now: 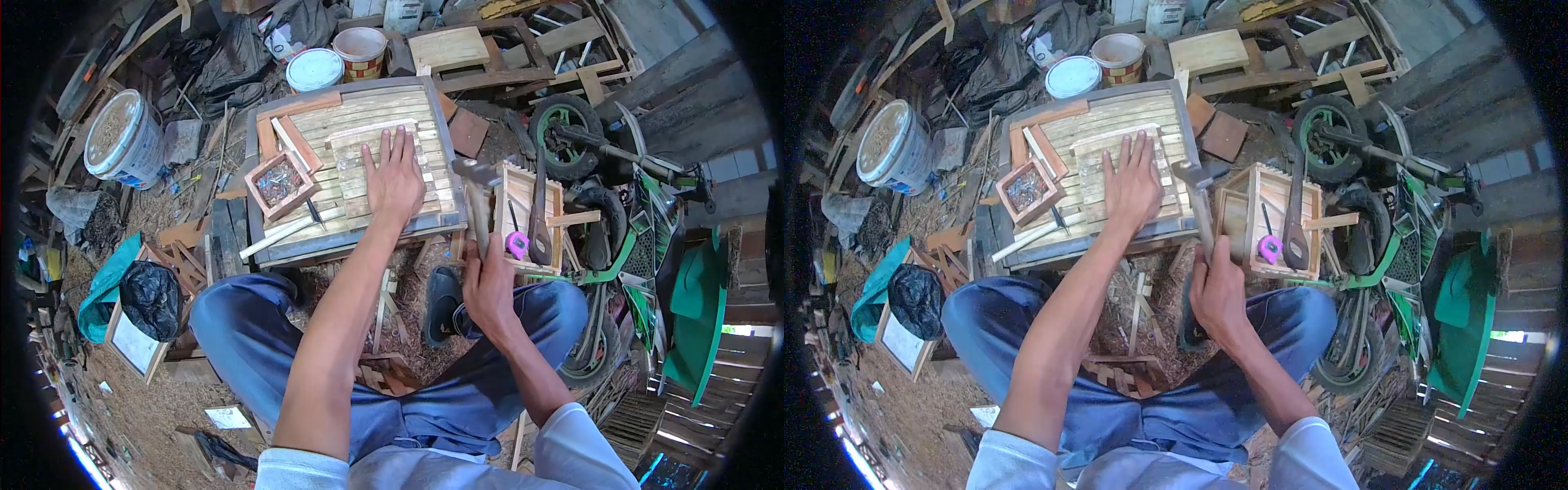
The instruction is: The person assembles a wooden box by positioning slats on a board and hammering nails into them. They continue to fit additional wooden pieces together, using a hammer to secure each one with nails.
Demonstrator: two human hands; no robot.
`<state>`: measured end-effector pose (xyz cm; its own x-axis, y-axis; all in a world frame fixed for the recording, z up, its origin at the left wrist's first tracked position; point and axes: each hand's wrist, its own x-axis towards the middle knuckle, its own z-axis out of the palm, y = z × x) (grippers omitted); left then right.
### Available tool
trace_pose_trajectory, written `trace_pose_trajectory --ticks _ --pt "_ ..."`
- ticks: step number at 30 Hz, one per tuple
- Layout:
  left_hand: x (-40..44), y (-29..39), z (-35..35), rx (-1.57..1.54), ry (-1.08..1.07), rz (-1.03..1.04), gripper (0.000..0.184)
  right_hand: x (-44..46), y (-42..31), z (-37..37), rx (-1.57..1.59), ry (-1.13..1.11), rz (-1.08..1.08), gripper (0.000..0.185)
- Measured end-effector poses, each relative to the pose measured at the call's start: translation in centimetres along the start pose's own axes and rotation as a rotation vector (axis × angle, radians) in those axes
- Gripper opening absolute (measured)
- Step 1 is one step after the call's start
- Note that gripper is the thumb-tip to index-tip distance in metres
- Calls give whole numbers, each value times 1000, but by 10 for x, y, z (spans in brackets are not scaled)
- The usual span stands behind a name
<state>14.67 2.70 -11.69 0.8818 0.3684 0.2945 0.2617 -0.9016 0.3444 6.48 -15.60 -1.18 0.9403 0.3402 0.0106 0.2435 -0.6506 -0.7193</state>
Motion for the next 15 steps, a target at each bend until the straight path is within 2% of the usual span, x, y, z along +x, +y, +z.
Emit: trace_pose_trajectory --ticks 3,9,13,15 --pt "1 0 -2 0 -36 -3 50 8 27 13 -234 -134 2 17" --pt "0 -1 3 -2 -4 -7 50 4 -2 -2 -39 -6 -75 15" --pt "-1 1 -1 -22 -67 -12 51 10 31 14 -242 -157 43 17" --pt "2 0 -2 -19 -81 -14 51 11 25 7 -207 -120 14 17"
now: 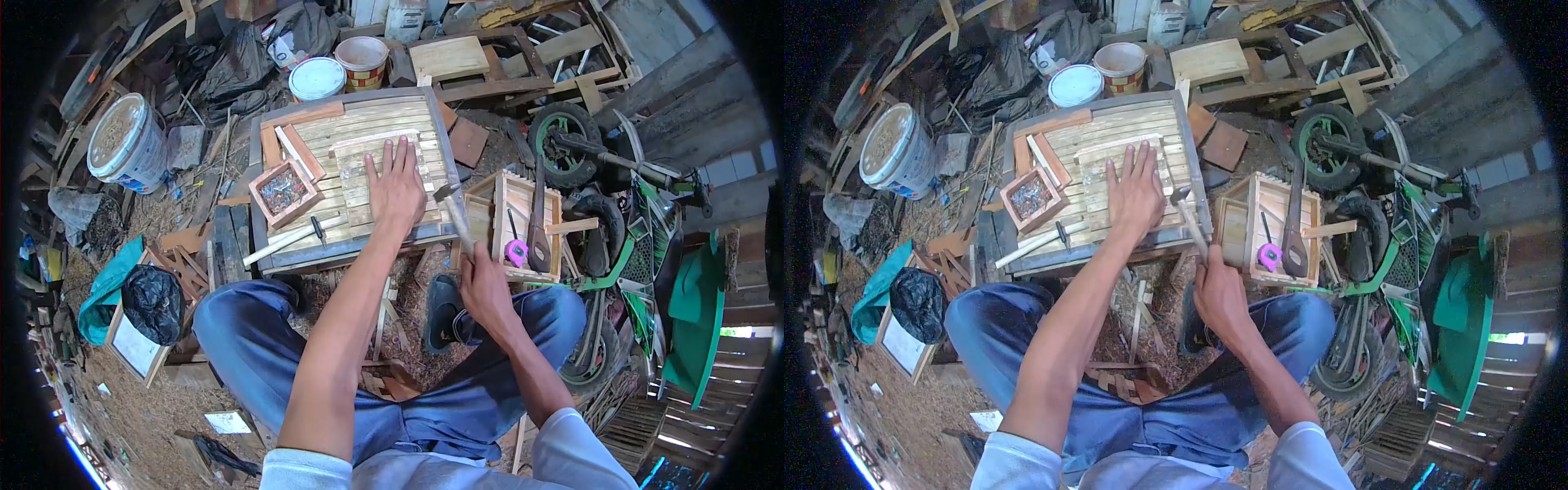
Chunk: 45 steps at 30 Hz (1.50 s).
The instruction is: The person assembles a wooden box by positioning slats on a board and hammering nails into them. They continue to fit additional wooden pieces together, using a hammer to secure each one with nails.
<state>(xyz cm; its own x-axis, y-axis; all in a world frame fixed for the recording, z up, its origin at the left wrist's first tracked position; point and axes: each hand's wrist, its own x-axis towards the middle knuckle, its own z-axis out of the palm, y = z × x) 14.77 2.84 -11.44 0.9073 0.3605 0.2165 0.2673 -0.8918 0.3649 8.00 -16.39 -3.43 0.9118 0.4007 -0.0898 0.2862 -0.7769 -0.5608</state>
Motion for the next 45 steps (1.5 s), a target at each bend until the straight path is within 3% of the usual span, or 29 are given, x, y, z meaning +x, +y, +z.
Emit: trace_pose_trajectory --ticks 4,7,8,15,18,27,37,43,45 --pt "-3 0 2 12 63 5 49 -11 -27 -17 160 133 -66 17" --pt "-2 0 1 7 48 5 50 -9 -2 6 68 128 -113 17" --pt "-2 0 0 4 30 -1 51 -3 9 13 -64 -25 17 17" --pt "-2 0 3 9 81 -1 49 -11 -23 -9 120 92 -63 16" --pt "-2 0 0 22 47 6 50 -2 4 9 -39 -47 -34 16" --pt "0 2 -4 -10 -43 -28 52 -8 -25 -14 147 151 -107 16" --pt "0 1 -4 -16 -23 -23 51 -11 -8 -4 139 84 -40 16" --pt "0 1 -3 -11 -29 -17 51 -5 8 10 -35 -15 8 16" --pt "1 1 -3 1 -38 -19 52 -5 9 9 -17 38 -53 16"
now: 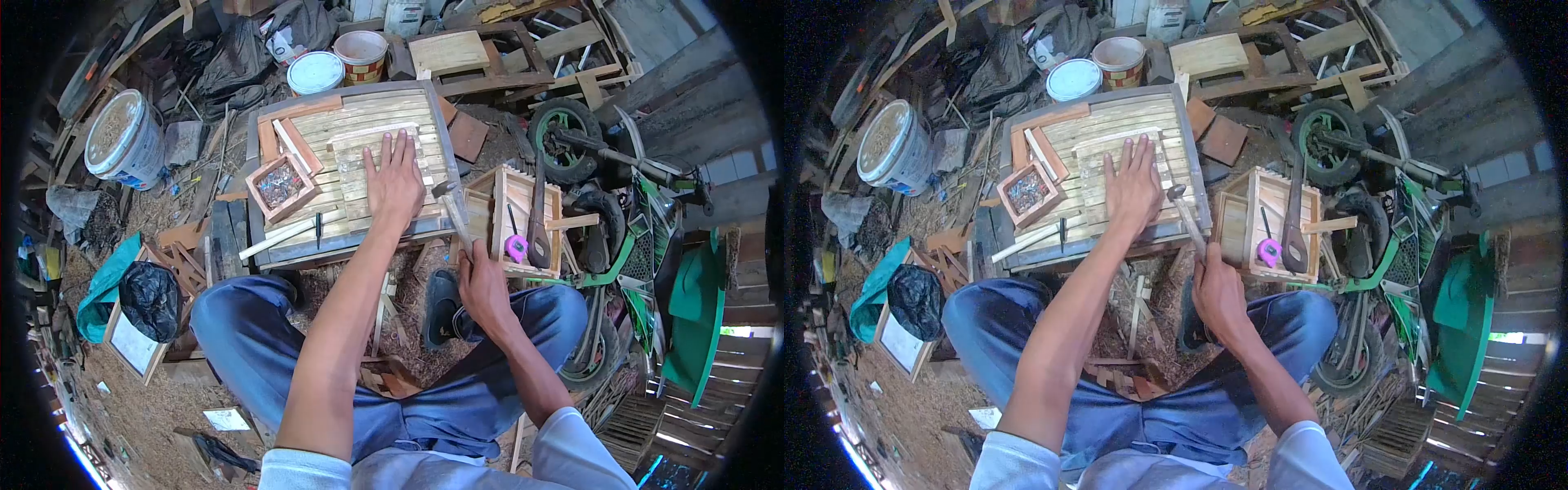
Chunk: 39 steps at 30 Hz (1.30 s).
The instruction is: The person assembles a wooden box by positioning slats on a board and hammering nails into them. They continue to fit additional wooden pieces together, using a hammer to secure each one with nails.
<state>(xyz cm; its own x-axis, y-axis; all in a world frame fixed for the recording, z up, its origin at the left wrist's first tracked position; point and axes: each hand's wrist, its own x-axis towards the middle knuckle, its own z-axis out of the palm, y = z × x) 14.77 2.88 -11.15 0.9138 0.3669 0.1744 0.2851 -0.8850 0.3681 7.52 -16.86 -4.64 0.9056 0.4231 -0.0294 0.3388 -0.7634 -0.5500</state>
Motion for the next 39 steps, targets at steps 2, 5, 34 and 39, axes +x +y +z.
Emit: trace_pose_trajectory --ticks 2,5,34,39 --pt "1 0 2 -6 11 -7 52 -3 -10 -5 90 63 -46 16" --pt "-1 -1 2 -17 12 -7 52 -6 -13 -3 102 98 -69 16" --pt "-4 -1 5 -23 77 14 50 -5 -29 -11 122 50 7 17" --pt "0 -1 6 -33 61 10 50 2 -2 5 -11 22 -5 17"
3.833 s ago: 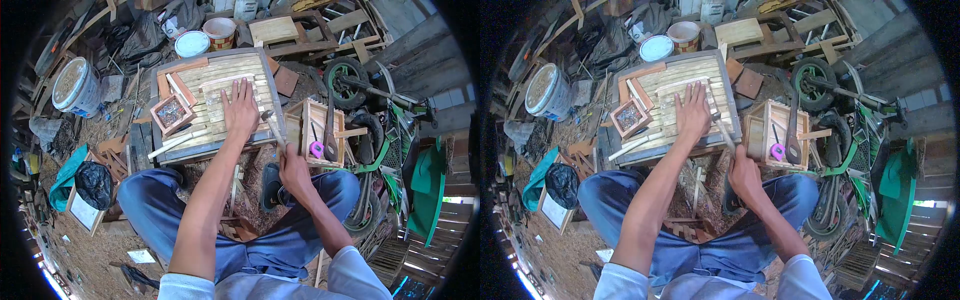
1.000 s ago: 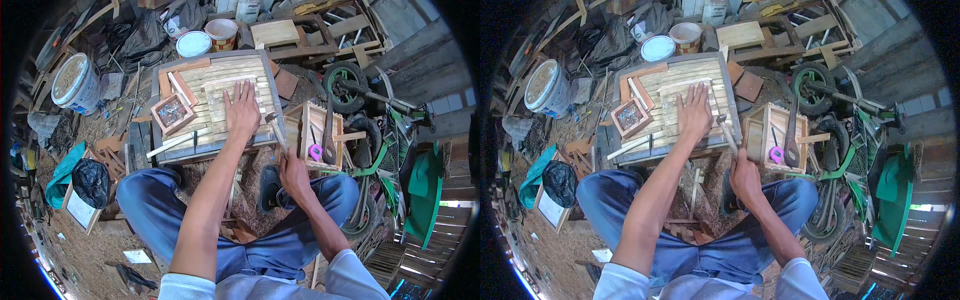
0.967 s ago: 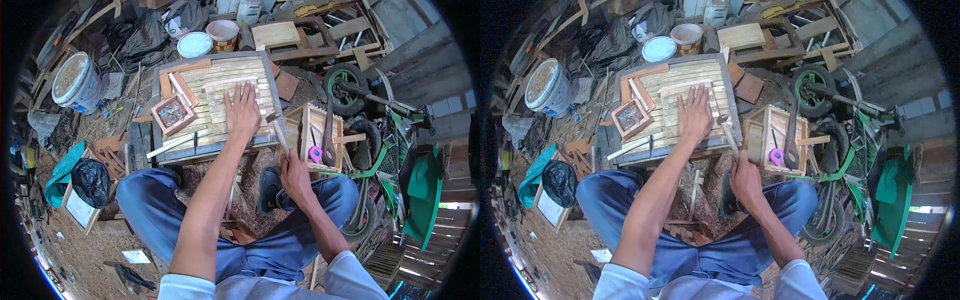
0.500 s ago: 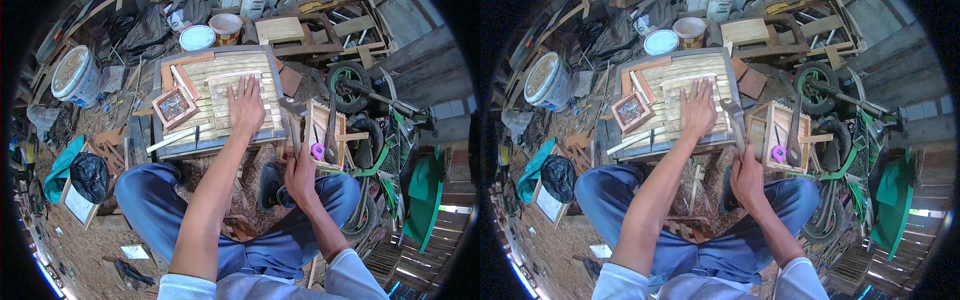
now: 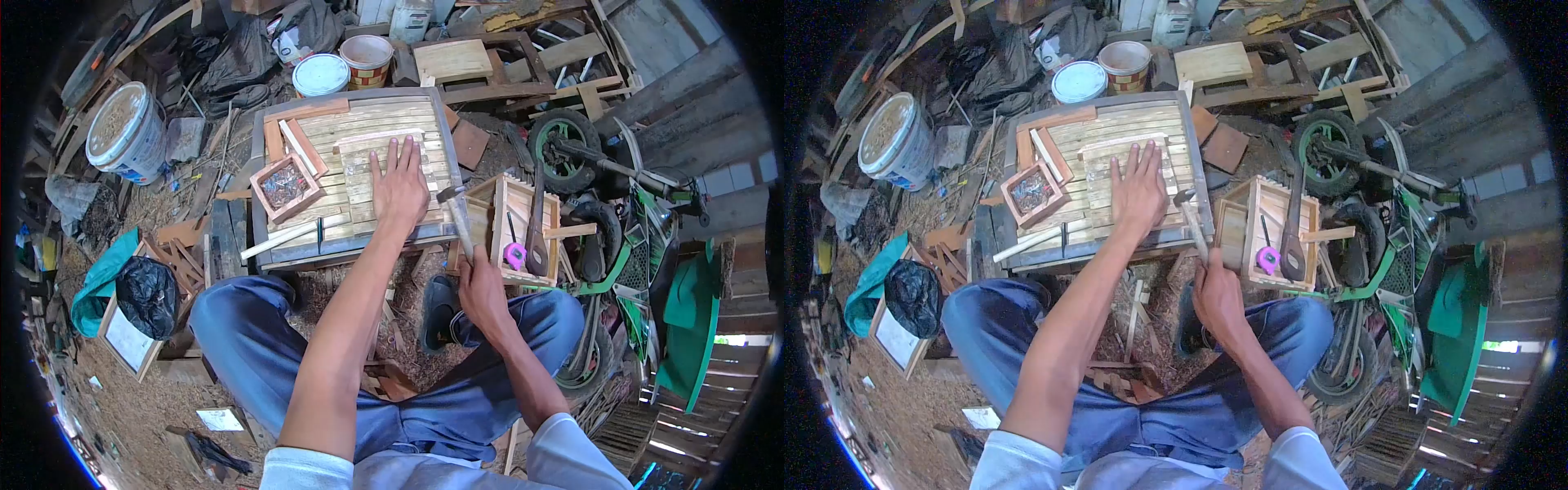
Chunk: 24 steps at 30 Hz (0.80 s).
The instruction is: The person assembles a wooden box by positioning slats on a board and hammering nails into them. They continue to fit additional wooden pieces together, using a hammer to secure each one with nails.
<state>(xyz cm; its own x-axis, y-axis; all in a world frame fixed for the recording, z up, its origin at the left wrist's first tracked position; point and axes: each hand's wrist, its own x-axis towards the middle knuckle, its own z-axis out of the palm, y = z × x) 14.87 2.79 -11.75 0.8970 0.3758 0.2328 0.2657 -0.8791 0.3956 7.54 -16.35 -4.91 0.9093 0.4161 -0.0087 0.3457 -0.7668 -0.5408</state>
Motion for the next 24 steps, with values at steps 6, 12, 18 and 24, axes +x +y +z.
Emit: trace_pose_trajectory --ticks 6,12,18,24 --pt "0 0 -2 53 4 3 51 -8 -1 2 37 17 17 16" --pt "0 0 -2 9 -12 4 51 -5 -14 -10 127 71 -6 14" --pt "0 1 -8 -12 -30 8 50 0 5 7 -30 -70 26 16" --pt "0 0 -2 0 -19 -1 50 -4 -24 -18 167 16 59 19"
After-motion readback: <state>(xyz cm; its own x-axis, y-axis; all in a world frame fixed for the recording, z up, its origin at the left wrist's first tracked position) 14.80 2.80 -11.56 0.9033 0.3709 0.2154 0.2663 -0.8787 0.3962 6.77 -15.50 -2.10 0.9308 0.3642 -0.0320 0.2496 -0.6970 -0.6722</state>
